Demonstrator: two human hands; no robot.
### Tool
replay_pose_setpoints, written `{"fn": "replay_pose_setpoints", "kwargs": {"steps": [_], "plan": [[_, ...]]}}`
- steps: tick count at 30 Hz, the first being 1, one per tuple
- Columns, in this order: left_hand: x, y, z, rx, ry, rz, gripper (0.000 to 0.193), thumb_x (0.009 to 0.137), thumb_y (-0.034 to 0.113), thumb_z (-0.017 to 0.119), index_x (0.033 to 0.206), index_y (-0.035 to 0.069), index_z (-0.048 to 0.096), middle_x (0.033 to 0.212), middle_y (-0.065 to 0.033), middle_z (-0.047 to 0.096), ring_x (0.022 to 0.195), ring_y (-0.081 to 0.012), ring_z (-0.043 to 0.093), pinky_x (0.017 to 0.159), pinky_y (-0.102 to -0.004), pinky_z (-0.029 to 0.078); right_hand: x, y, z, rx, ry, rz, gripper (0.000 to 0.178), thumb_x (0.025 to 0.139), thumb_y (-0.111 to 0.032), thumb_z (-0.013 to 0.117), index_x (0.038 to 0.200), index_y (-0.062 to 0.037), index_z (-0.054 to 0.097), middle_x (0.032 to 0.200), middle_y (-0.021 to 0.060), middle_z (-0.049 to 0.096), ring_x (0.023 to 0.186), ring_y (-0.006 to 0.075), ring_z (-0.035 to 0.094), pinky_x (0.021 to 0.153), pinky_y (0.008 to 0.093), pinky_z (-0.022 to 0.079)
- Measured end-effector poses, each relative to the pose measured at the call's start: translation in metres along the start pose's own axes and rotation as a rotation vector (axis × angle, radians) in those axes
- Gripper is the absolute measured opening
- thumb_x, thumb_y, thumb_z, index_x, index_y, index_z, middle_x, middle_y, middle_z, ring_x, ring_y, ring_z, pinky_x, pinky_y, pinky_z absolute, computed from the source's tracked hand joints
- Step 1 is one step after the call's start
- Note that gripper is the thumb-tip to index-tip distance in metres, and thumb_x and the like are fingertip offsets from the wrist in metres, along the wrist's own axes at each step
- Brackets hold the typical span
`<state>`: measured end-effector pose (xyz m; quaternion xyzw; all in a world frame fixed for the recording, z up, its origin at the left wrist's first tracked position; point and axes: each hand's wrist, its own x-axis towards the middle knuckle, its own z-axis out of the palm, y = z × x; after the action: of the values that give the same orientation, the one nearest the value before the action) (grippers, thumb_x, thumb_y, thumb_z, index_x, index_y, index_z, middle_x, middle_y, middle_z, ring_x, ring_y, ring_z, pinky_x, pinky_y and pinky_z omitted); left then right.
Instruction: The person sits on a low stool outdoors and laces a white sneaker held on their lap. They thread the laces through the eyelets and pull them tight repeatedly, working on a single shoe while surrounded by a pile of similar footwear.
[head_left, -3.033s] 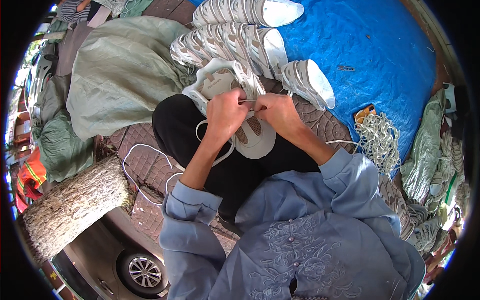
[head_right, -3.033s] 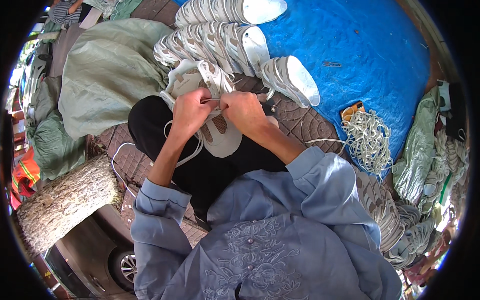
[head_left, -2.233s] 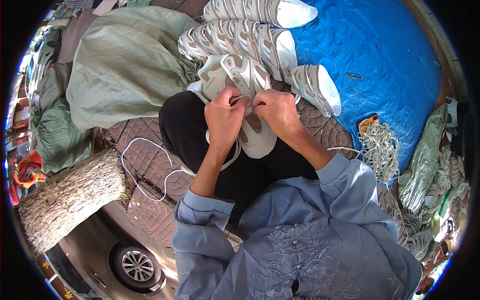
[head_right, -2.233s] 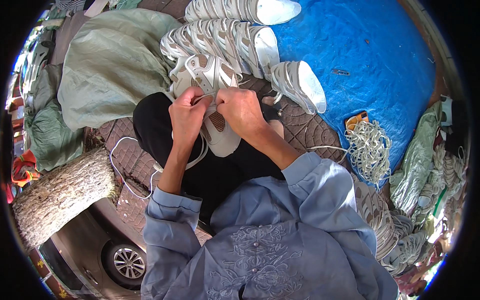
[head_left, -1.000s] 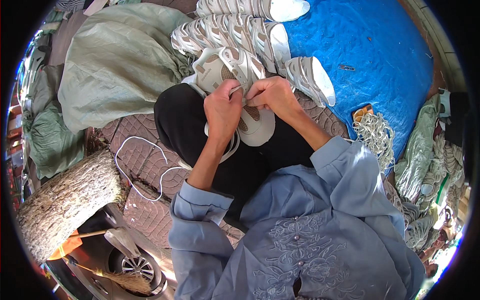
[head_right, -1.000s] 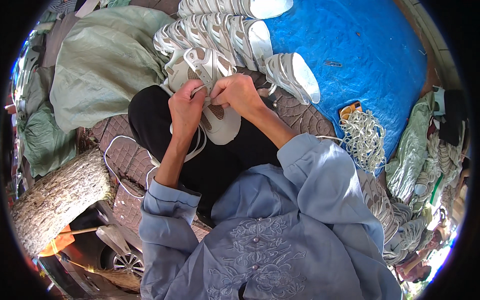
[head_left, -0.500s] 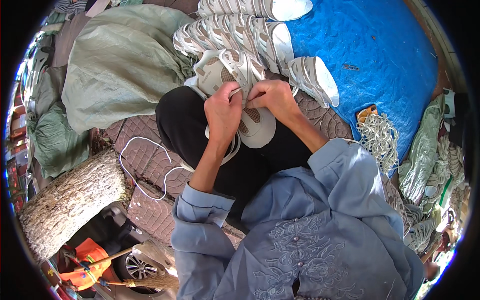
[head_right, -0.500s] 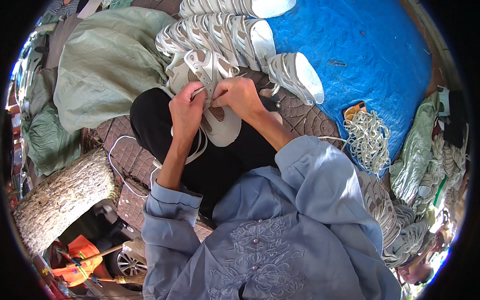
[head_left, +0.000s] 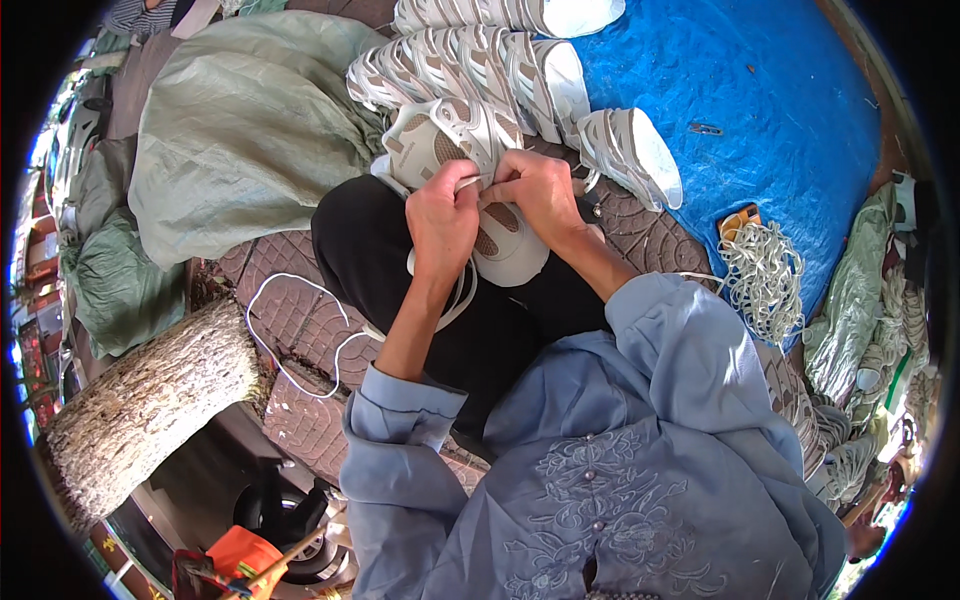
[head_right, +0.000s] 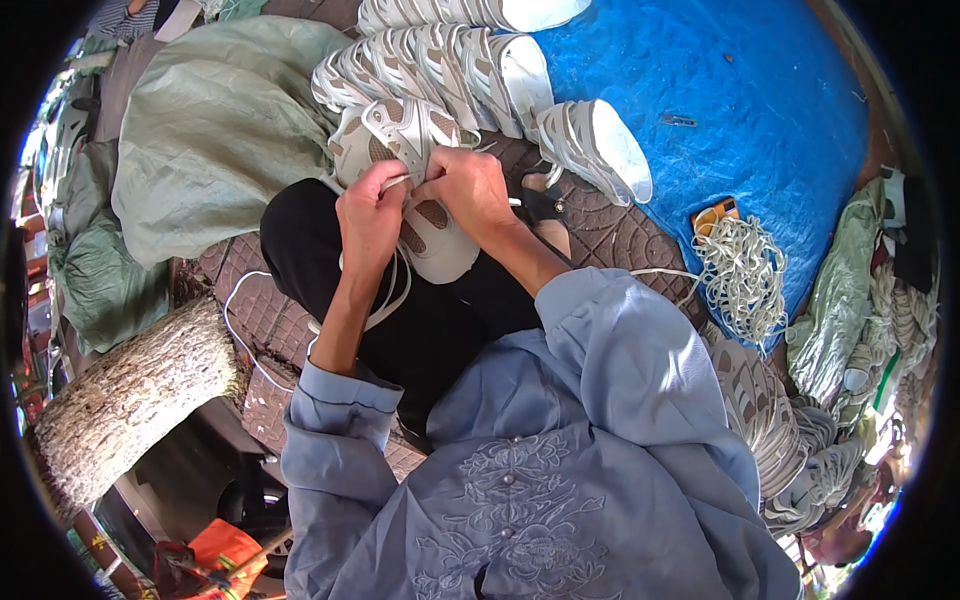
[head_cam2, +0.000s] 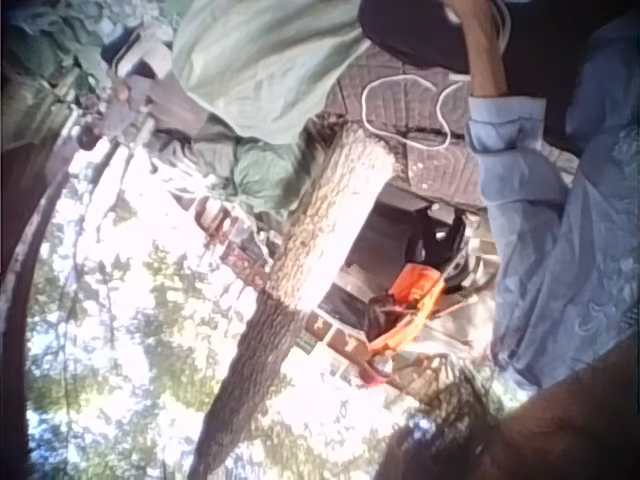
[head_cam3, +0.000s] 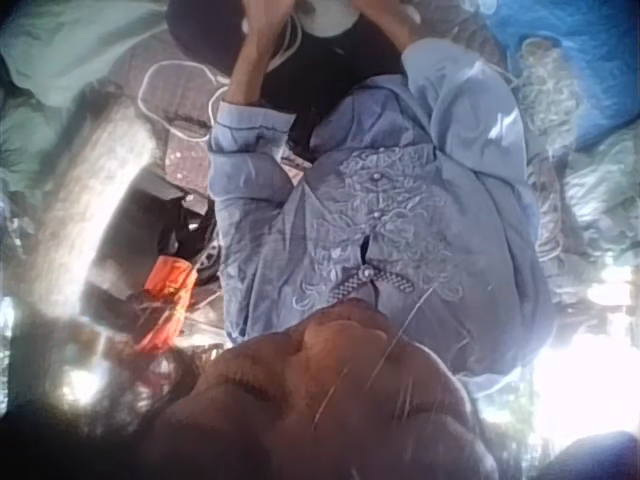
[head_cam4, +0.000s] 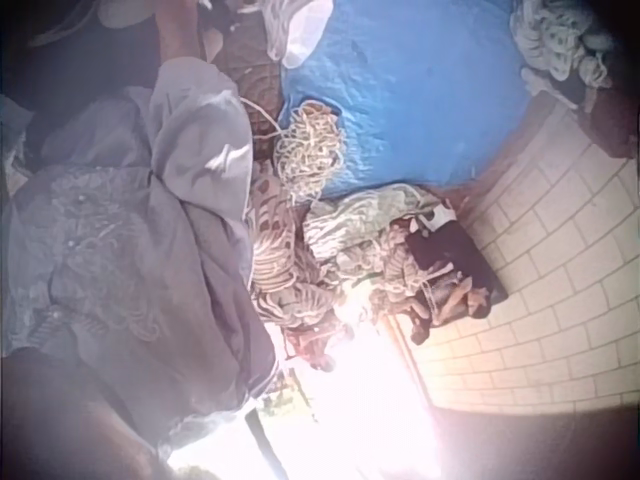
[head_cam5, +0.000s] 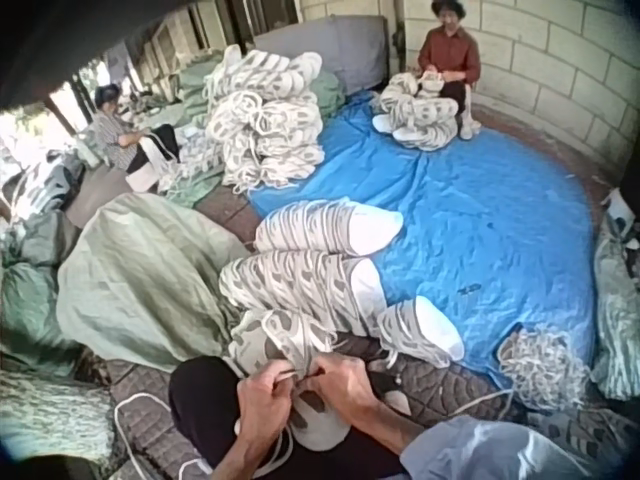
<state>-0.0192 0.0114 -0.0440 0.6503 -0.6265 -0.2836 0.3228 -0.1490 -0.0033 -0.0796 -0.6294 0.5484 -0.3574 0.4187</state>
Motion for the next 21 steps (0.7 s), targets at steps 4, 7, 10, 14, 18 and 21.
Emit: {"fn": "replay_pose_setpoints", "kwargs": {"steps": [4,7,10,14,18,21], "plan": [[-0.002,0.003,-0.002,-0.049,-0.019,-0.031,0.014,0.075,0.006,0.051,0.086,0.003,0.059,0.065,-0.016,0.058,0.058,-0.0276,0.058,0.056,-0.032,0.044,0.0,0.0,-0.008,0.083,-0.092,0.069,0.02,0.058,-0.014,0.07,0.069,-0.002,0.058,0.065,0.0113,0.058,0.062,0.0256,0.057,0.058,0.0323,0.044],[-0.005,0.003,0.001,-0.056,-0.04,-0.05,0.015,0.076,0.006,0.052,0.09,0.003,0.057,0.067,-0.0167,0.058,0.06,-0.0292,0.058,0.057,-0.0324,0.044,-0.002,0.005,-0.015,0.079,-0.146,0.053,0.019,0.06,-0.014,0.069,0.071,-0.0022,0.058,0.068,0.0112,0.059,0.063,0.0255,0.058,0.059,0.0328,0.044],[-0.006,0.002,0.003,-0.009,-0.025,0.003,0.019,0.076,0.007,0.053,0.094,0.003,0.056,0.07,-0.017,0.059,0.063,-0.0305,0.059,0.058,-0.033,0.044,0.003,0.011,-0.015,-0.038,-0.107,-0.149,0.019,0.064,-0.015,0.067,0.071,-0.0029,0.055,0.068,0.0109,0.057,0.064,0.027,0.057,0.058,0.0351,0.045],[-0.002,0.001,0.006,0.012,-0.026,0.083,0.02,0.076,0.007,0.054,0.096,0.004,0.054,0.074,-0.0166,0.06,0.067,-0.0315,0.059,0.061,-0.0341,0.045,0.008,0.018,-0.007,-0.256,0.011,-0.401,0.019,0.068,-0.017,0.064,0.069,-0.0042,0.05,0.066,0.0108,0.054,0.066,0.0297,0.057,0.058,0.0378,0.045],[-0.001,0.006,0.006,0.043,-0.061,0.015,0.019,0.074,0.008,0.057,0.092,0.004,0.053,0.077,-0.015,0.061,0.07,-0.0311,0.06,0.062,-0.0343,0.046,0.004,0.026,-0.008,-0.195,0.004,-0.367,0.015,0.069,-0.015,0.063,0.071,-0.0037,0.054,0.067,0.0117,0.055,0.062,0.028,0.056,0.056,0.0339,0.045],[-0.007,0.01,0.008,0.112,-0.078,-0.048,0.02,0.071,0.01,0.06,0.088,0.004,0.052,0.078,-0.0133,0.061,0.072,-0.0302,0.06,0.063,-0.0339,0.046,0.007,0.044,-0.022,0.24,-0.071,-0.246,0.011,0.071,-0.011,0.061,0.076,-0.0012,0.059,0.069,0.0084,0.058,0.056,0.0203,0.055,0.054,0.0287,0.044]]}}
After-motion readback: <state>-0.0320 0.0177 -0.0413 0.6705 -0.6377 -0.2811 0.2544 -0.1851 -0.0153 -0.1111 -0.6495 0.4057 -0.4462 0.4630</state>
